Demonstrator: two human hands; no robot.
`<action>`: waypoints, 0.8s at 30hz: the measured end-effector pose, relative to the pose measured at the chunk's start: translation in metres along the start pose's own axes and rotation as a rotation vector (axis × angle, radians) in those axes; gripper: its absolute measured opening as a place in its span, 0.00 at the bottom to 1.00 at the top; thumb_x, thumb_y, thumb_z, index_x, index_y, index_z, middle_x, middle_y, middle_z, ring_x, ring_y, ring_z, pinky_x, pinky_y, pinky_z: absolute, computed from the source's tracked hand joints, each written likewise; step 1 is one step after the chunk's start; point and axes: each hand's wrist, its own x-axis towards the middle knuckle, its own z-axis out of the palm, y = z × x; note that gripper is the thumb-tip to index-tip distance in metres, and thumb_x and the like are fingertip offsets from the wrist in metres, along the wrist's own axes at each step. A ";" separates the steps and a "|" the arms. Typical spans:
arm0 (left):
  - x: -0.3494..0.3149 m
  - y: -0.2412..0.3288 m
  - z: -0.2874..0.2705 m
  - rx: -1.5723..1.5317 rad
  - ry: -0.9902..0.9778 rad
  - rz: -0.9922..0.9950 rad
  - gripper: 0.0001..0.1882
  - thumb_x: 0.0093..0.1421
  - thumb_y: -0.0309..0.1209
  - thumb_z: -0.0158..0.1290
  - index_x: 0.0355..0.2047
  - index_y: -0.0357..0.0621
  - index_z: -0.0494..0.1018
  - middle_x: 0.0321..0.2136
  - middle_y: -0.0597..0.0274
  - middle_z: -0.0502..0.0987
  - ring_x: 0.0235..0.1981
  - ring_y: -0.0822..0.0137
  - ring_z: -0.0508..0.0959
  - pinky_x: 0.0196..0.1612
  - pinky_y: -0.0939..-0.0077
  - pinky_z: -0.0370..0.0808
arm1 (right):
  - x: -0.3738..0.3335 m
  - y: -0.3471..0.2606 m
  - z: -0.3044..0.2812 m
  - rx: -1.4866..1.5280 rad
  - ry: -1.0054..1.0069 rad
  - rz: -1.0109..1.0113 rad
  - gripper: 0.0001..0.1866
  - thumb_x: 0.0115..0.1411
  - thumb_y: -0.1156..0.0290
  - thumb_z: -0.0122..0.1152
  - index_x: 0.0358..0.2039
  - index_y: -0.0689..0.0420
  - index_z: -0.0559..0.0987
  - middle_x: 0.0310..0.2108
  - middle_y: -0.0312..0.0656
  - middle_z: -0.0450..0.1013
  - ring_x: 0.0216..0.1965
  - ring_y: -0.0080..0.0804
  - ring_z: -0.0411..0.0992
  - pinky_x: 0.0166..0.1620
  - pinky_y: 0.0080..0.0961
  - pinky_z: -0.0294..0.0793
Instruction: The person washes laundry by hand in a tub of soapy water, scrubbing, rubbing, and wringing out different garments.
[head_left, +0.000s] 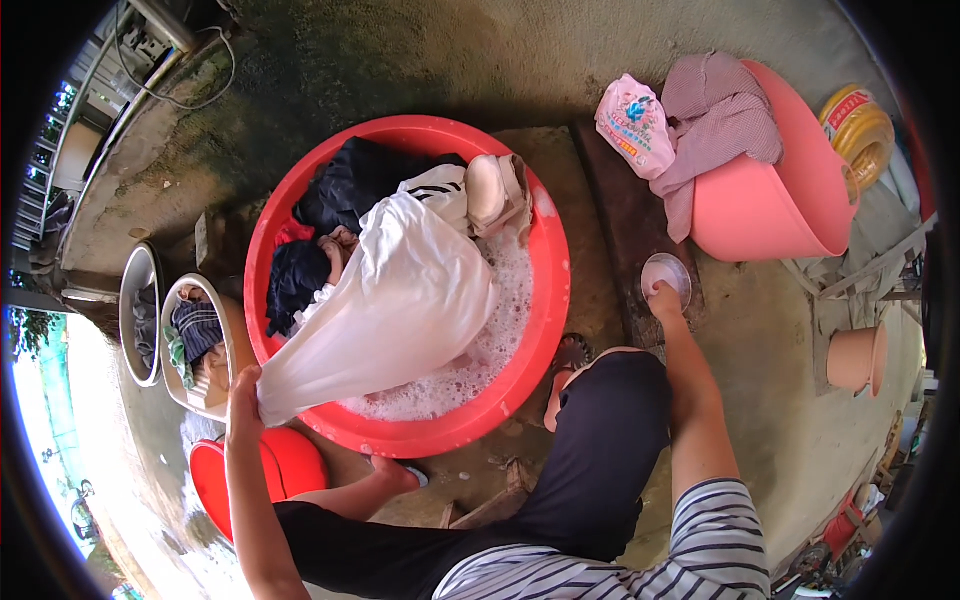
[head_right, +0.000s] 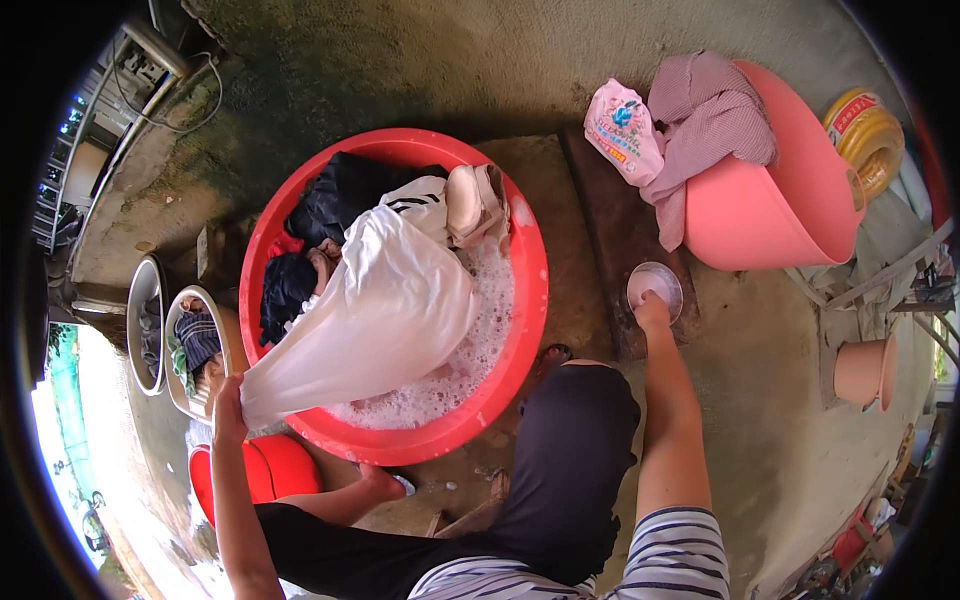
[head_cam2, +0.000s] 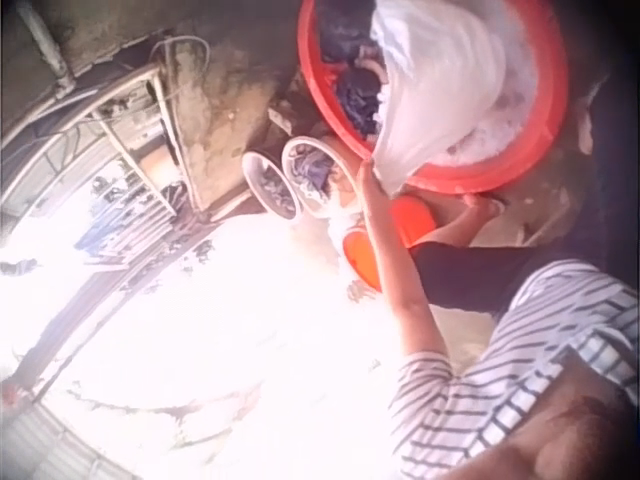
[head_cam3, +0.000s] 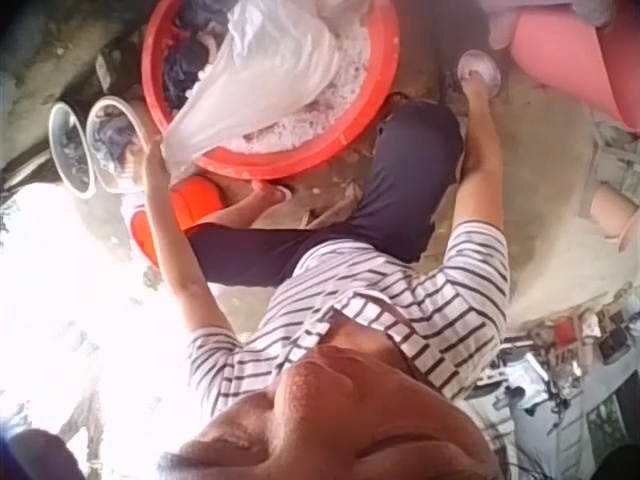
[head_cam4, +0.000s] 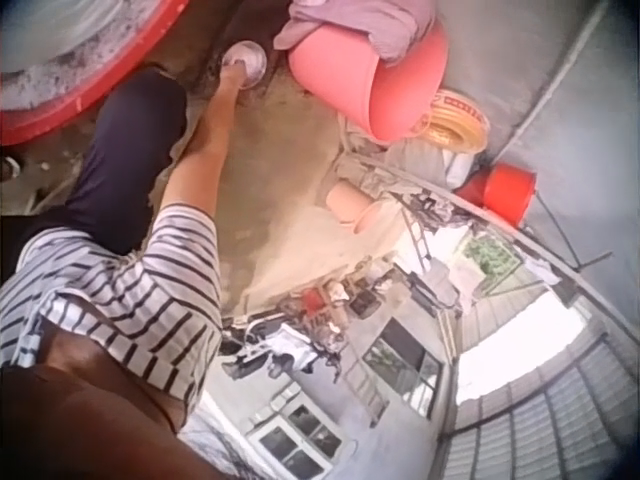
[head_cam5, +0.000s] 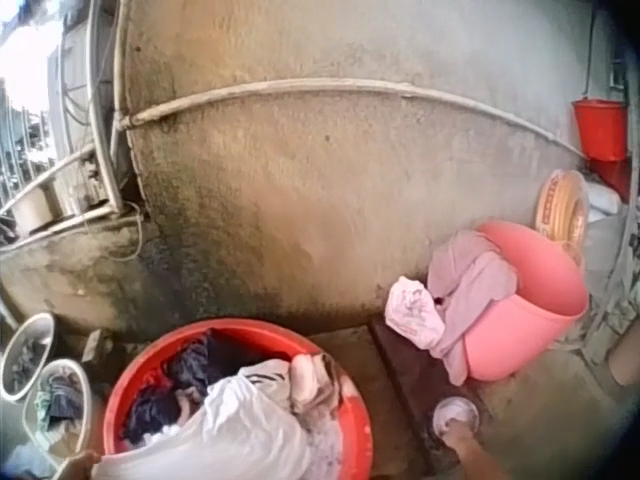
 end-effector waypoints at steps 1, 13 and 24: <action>-0.008 0.002 0.008 0.009 0.000 -0.002 0.05 0.49 0.31 0.47 0.21 0.44 0.67 0.17 0.68 0.67 0.19 0.76 0.67 0.23 0.83 0.64 | 0.004 0.003 0.002 0.004 -0.006 0.006 0.15 0.45 0.67 0.54 0.35 0.58 0.71 0.35 0.53 0.70 0.40 0.48 0.68 0.42 0.32 0.66; -0.012 0.002 0.016 -0.065 -0.076 0.301 0.06 0.44 0.26 0.46 0.15 0.46 0.61 0.15 0.69 0.63 0.19 0.76 0.63 0.26 0.84 0.61 | 0.029 0.006 -0.045 0.378 -0.103 0.212 0.04 0.46 0.75 0.52 0.19 0.61 0.73 0.20 0.44 0.71 0.23 0.30 0.72 0.21 0.23 0.69; -0.036 0.000 0.021 -0.412 -0.216 -0.151 0.14 0.52 0.35 0.47 0.35 0.36 0.69 0.31 0.56 0.73 0.32 0.61 0.74 0.37 0.69 0.71 | -0.151 -0.346 -0.103 0.576 -0.785 -0.856 0.04 0.49 0.75 0.53 0.22 0.61 0.70 0.17 0.36 0.68 0.16 0.20 0.67 0.19 0.18 0.66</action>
